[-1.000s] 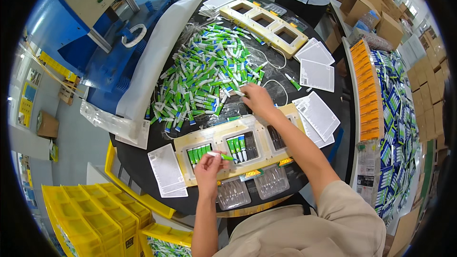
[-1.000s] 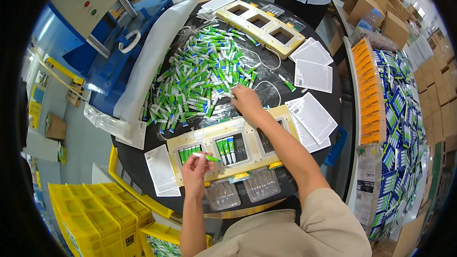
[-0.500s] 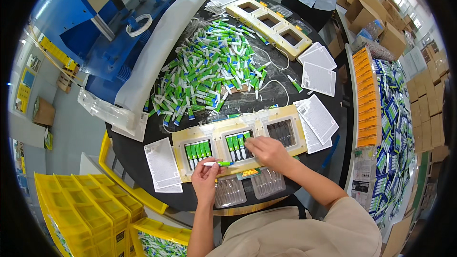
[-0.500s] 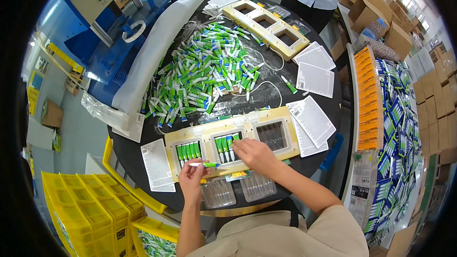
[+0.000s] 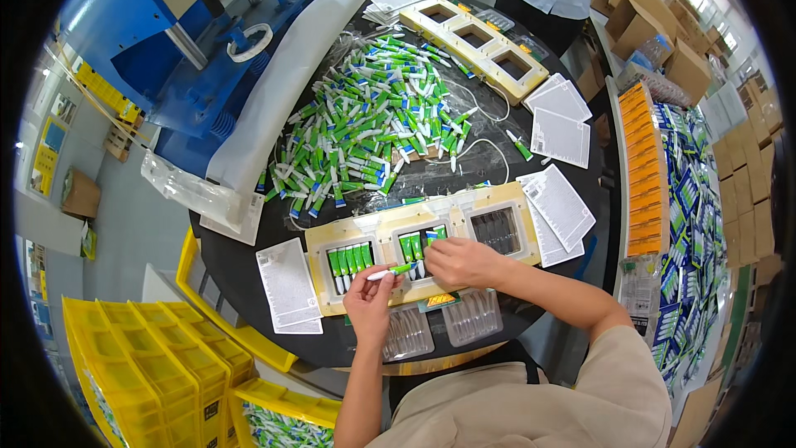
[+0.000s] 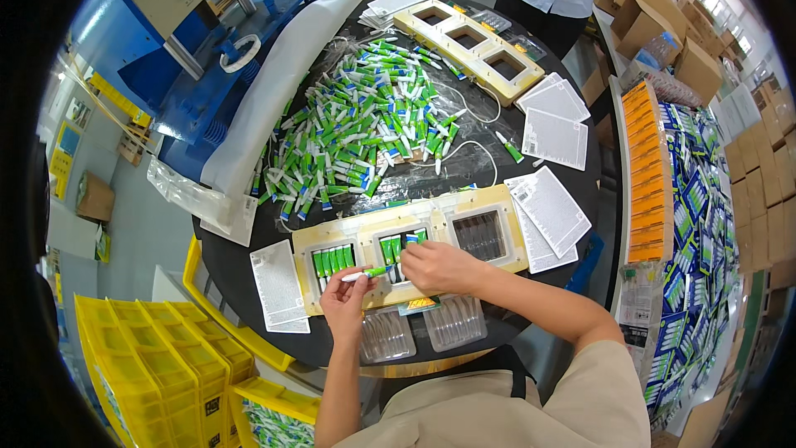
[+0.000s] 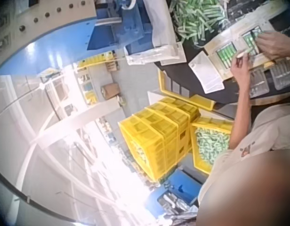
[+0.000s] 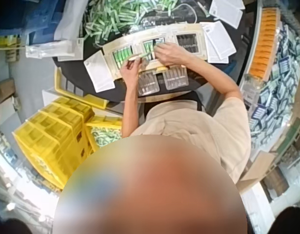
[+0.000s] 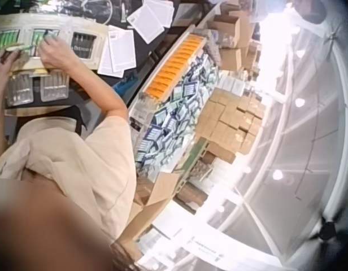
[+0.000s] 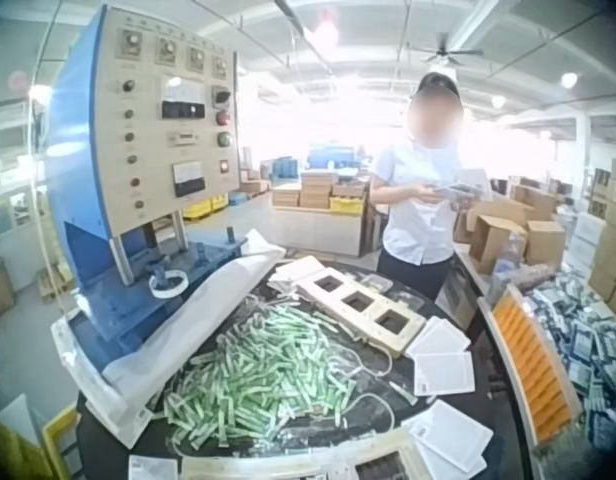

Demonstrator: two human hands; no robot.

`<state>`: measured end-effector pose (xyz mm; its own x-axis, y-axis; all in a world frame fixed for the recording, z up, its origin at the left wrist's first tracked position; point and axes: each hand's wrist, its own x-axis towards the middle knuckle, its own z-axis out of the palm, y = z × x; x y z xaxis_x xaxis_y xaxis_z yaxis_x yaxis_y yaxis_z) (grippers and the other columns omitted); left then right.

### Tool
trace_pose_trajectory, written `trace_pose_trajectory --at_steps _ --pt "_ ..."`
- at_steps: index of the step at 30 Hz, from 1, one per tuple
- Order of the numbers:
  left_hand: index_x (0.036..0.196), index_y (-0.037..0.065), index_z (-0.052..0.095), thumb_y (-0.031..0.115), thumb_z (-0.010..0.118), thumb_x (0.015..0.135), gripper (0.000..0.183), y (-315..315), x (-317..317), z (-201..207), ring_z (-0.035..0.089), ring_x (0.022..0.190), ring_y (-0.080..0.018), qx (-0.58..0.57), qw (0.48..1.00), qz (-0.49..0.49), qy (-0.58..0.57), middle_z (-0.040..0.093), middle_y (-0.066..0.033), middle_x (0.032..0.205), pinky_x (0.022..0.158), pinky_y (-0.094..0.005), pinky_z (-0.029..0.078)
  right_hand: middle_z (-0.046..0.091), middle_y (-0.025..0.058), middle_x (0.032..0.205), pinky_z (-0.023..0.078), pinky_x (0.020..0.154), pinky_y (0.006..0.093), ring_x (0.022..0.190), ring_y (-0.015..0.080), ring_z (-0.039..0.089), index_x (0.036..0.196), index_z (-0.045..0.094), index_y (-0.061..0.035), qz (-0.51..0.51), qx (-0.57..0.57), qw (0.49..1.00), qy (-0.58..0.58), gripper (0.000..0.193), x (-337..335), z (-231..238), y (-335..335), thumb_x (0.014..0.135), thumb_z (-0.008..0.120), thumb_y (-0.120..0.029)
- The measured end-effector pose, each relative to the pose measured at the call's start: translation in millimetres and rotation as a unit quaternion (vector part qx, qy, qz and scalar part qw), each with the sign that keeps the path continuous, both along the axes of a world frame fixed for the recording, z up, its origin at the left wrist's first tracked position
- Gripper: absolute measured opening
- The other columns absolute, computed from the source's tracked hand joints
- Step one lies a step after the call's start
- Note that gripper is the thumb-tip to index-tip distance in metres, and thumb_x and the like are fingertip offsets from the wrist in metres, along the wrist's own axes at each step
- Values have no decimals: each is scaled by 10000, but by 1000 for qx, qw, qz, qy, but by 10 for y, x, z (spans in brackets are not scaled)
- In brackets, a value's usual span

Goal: The person places green cylindrical batteries into a multi-slot wooden jig on a workbench, then covers the filled slots with white paper sheets. The person repeats this cycle multiple times, handling batteries and paper sheets by hand.

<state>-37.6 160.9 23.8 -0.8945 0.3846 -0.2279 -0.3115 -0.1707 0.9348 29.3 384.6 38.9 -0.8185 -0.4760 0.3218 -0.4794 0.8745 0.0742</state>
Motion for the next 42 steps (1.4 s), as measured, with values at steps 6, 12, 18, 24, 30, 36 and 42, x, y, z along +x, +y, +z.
trace_pose_trajectory --at_steps 6,12,18,24,30,36,42 --pt "1117 -24 711 -15 735 915 204 42 94 26 735 922 -173 -88 987 35 129 749 -129 1103 846 -269 570 707 113 973 595 664 345 792 264 718 1028 706 -3 -164 -319 923 139 247 172 -183 -233 794 785 -17" --pt "1062 2 721 -34 837 788 300 42 110 26 750 920 -255 -187 884 31 428 764 -156 1017 828 -318 585 694 121 956 573 644 350 782 273 704 1025 696 -2 -269 -327 895 141 225 176 -468 -513 808 754 -22" --pt "1073 23 708 -20 857 758 351 155 59 30 752 894 -309 -194 821 20 536 760 -170 1010 762 -344 597 703 85 1005 534 752 370 885 248 666 1024 715 -20 -295 -274 908 119 259 123 -369 -541 796 780 -126" --pt "1025 44 724 27 855 737 316 472 -27 -85 739 843 -280 -212 746 -20 632 759 -138 1020 729 -348 593 718 44 1008 504 803 403 914 246 650 1060 732 -46 -358 -301 880 80 258 412 -123 -482 824 761 -145" --pt "1075 29 716 67 738 813 265 666 24 -231 710 990 -239 -271 696 -92 658 727 -96 1119 944 -417 562 698 108 771 503 615 266 675 117 655 1186 686 53 -398 -622 670 -77 305 414 -45 -475 942 716 -127" --pt "1141 13 693 78 729 848 302 613 36 -307 701 1040 -277 -246 748 -124 604 717 -118 1173 1029 -473 517 697 96 717 505 567 271 621 106 657 1199 671 61 -416 -603 665 -146 335 300 -182 -425 956 714 -165" --pt "1266 5 637 179 734 887 428 436 59 -284 597 1272 -297 -301 738 -186 574 640 -146 1349 1156 -543 375 722 138 759 545 622 354 681 250 709 1163 690 20 -421 -582 684 -124 342 262 -241 -443 928 730 -225"
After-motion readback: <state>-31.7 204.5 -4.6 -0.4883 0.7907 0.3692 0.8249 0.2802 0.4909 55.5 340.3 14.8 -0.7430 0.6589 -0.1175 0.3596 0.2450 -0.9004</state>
